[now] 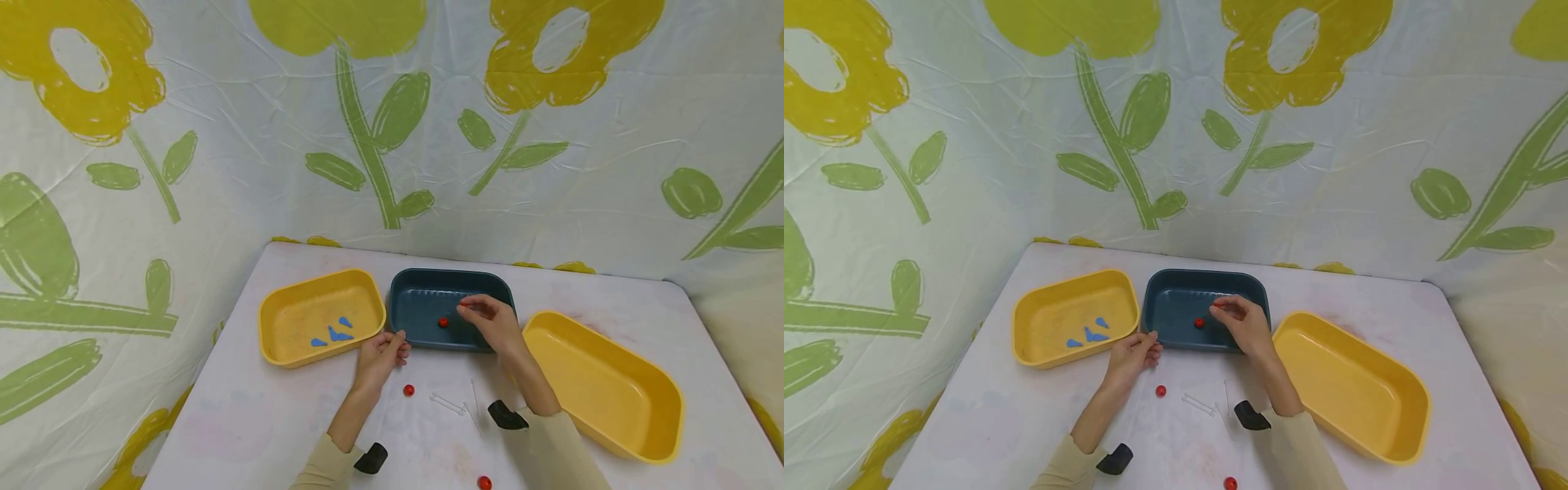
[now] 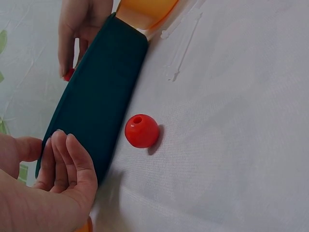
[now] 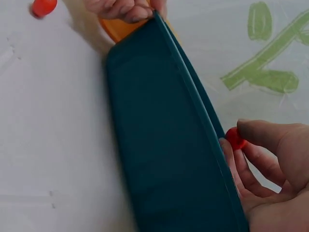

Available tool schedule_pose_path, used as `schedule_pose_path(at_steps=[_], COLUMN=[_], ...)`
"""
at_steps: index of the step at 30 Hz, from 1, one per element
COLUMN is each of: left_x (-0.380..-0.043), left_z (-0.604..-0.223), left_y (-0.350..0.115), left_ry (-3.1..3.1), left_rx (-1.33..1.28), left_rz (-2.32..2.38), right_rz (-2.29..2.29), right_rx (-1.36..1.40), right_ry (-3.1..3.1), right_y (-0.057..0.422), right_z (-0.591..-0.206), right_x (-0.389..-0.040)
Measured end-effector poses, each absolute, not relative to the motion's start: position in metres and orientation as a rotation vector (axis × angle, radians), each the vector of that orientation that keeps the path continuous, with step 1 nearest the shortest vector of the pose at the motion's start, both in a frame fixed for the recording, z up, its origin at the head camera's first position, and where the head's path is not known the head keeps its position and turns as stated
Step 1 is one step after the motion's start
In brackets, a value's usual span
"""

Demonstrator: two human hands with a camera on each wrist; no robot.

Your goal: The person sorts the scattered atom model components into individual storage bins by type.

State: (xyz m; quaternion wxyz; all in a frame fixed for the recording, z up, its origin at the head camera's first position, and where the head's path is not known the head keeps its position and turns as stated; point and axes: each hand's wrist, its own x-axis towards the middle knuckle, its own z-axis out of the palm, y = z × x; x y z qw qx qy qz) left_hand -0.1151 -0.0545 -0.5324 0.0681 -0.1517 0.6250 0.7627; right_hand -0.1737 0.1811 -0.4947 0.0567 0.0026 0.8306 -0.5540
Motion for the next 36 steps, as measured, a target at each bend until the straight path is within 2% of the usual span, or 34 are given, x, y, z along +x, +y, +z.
schedule_pose_path(at_steps=[22,36], left_x=[-0.116,-0.116], left_z=[-0.534,-0.534], left_y=[-0.054,-0.056], left_ry=[1.874,1.87], left_rx=[-0.455,-0.454], left_rz=[2.298,2.299], right_rz=[-1.247,-1.178], right_rx=[-0.068,-0.131], right_ry=[2.672,2.68], right_y=[0.175,0.172], right_z=[-0.508,-0.512], right_x=[-0.207,-0.21])
